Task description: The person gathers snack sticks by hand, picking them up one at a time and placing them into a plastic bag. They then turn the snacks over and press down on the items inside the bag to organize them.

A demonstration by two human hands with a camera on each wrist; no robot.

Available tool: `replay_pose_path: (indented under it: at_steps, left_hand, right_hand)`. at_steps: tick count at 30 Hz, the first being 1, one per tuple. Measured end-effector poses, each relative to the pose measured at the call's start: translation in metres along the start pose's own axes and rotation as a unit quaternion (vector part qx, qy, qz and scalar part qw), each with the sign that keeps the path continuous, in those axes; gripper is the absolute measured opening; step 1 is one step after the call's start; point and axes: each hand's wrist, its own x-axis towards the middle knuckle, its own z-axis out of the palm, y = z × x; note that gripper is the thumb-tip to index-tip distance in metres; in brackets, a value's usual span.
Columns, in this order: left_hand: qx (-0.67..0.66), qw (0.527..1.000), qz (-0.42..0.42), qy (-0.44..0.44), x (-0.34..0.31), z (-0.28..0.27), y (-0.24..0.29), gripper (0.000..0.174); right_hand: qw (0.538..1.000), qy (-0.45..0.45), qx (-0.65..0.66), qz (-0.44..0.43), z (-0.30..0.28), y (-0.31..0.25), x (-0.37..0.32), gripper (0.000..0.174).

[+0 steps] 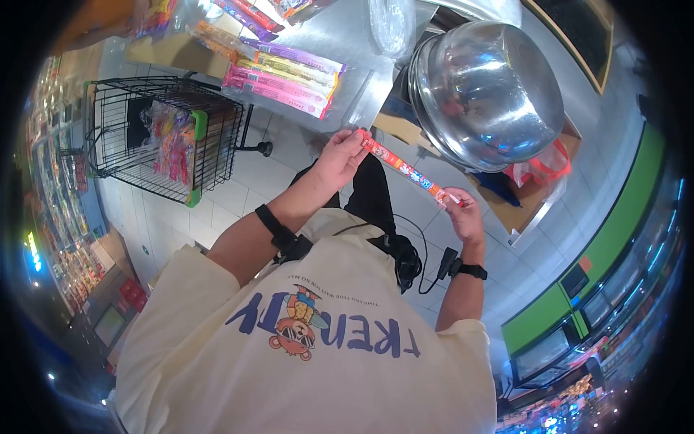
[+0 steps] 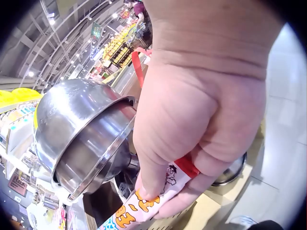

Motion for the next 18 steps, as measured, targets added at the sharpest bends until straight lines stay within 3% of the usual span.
replay_pose_path:
  at_steps: [3, 7, 10, 18]
  left_hand:
    - [-0.004, 1.000, 0.010, -0.019, 0.001, 0.003, -0.005, 0.022]
    - [-0.001, 0.999, 0.020, -0.032, 0.001, 0.009, 0.000, 0.022]
    - [0.004, 1.000, 0.023, 0.007, -0.005, 0.009, 0.008, 0.016]
    - [-0.033, 0.999, -0.027, 0.014, -0.004, 0.001, 0.018, 0.011]
  right_hand:
    - [0.999, 0.035, 0.029, 0.004, 0.013, -0.004, -0.005, 0.028]
    - [0.999, -0.002, -0.043, 0.022, 0.010, -0.001, 0.005, 0.031]
    - [0.997, 0.006, -0.070, 0.029, 0.005, 0.003, 0.013, 0.032]
    - [0.998, 0.017, -0.036, 0.038, 0.009, -0.009, 0.028, 0.032]
